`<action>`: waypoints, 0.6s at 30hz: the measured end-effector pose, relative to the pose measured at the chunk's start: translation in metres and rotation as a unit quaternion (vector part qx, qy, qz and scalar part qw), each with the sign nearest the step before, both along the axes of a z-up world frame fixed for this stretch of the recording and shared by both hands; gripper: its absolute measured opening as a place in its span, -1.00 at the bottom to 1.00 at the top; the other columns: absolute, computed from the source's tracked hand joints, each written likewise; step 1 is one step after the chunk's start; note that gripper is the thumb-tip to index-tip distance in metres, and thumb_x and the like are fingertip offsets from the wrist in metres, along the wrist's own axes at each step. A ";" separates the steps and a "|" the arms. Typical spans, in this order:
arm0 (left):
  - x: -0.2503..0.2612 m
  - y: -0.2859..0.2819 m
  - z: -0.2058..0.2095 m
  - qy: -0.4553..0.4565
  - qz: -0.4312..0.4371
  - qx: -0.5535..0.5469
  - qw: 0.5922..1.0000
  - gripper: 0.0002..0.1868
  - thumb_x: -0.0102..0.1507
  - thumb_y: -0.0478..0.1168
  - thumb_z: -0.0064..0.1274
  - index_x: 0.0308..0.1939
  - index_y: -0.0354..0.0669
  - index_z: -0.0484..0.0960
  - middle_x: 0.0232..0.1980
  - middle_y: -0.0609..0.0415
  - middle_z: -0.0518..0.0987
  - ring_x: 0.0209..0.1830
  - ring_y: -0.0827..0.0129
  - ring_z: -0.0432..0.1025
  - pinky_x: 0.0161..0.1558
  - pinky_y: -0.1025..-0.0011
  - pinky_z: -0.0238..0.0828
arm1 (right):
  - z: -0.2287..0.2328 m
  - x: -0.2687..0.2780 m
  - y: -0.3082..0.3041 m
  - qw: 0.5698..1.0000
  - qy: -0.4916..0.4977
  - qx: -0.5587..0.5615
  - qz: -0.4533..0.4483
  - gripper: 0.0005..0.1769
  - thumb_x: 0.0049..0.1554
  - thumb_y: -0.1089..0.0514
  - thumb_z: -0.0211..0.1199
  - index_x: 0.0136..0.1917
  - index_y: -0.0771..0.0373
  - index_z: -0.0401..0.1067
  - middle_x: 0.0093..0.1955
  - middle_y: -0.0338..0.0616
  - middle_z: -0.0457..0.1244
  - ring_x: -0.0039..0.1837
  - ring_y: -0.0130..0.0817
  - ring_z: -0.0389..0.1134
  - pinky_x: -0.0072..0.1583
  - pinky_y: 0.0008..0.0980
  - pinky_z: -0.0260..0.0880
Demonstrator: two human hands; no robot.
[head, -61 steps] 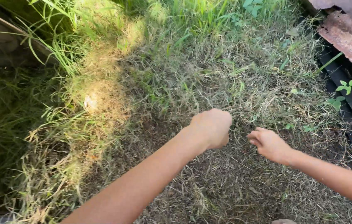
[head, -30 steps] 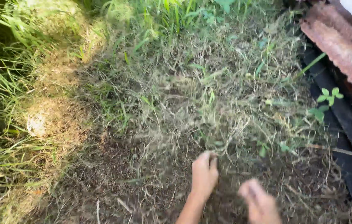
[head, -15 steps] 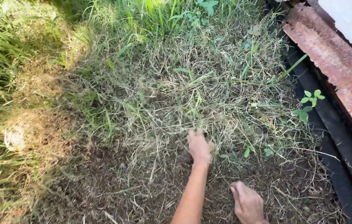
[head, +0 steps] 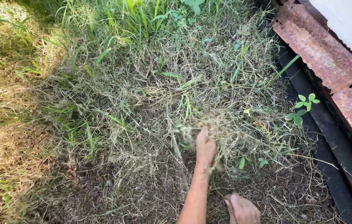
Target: The person is removing weeds and dried grass from the ground by hand.
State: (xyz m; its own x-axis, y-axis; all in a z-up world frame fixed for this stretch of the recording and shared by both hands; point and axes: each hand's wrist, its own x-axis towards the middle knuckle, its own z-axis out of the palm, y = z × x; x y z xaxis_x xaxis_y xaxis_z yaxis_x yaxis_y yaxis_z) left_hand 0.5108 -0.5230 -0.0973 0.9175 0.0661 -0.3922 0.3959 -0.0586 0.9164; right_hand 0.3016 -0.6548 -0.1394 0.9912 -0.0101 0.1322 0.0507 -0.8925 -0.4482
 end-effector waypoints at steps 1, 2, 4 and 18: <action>0.007 -0.002 -0.019 -0.025 0.041 -0.059 0.997 -0.71 0.40 -0.30 -0.11 0.20 -0.17 0.54 -0.09 -0.10 0.59 -0.29 0.21 0.43 -0.24 0.27 0.41 | -0.007 -0.001 -0.002 1.000 0.001 -0.011 -0.005 -0.76 0.19 -0.06 0.08 -0.10 0.08 0.47 -0.36 -0.15 0.38 -0.28 -0.27 0.49 -0.09 -0.13 0.55; 0.013 -0.003 -0.038 -0.050 0.083 -0.118 0.988 -0.74 0.43 -0.25 -0.08 0.08 -0.31 0.63 -0.08 -0.13 0.62 -0.20 0.21 0.45 -0.12 0.28 0.39 | -0.013 -0.002 -0.004 1.000 0.002 -0.022 -0.010 -0.76 0.17 -0.07 0.10 -0.07 0.07 0.47 -0.35 -0.15 0.38 -0.28 -0.28 0.49 -0.10 -0.14 0.56; 0.015 -0.008 -0.008 -0.024 0.141 -0.171 0.975 -0.76 0.42 -0.22 -0.04 0.06 -0.29 0.61 -0.04 -0.07 0.63 -0.08 0.25 0.48 0.02 0.28 0.38 | -0.003 0.001 -0.004 1.000 -0.011 -0.010 0.011 -0.74 0.19 -0.06 0.08 -0.09 0.12 0.46 -0.32 -0.15 0.39 -0.27 -0.28 0.49 -0.11 -0.15 0.55; -0.199 0.174 0.054 -0.057 0.362 -0.085 0.927 -0.87 0.13 -0.25 0.07 -0.46 -0.20 0.67 -0.28 0.17 0.63 -0.52 0.41 0.57 -0.63 0.33 0.55 | 0.045 0.005 0.021 0.998 -0.010 0.015 0.057 -0.83 0.16 0.03 0.16 -0.09 0.14 0.42 -0.21 -0.10 0.36 -0.11 -0.02 0.40 -0.07 -0.06 0.36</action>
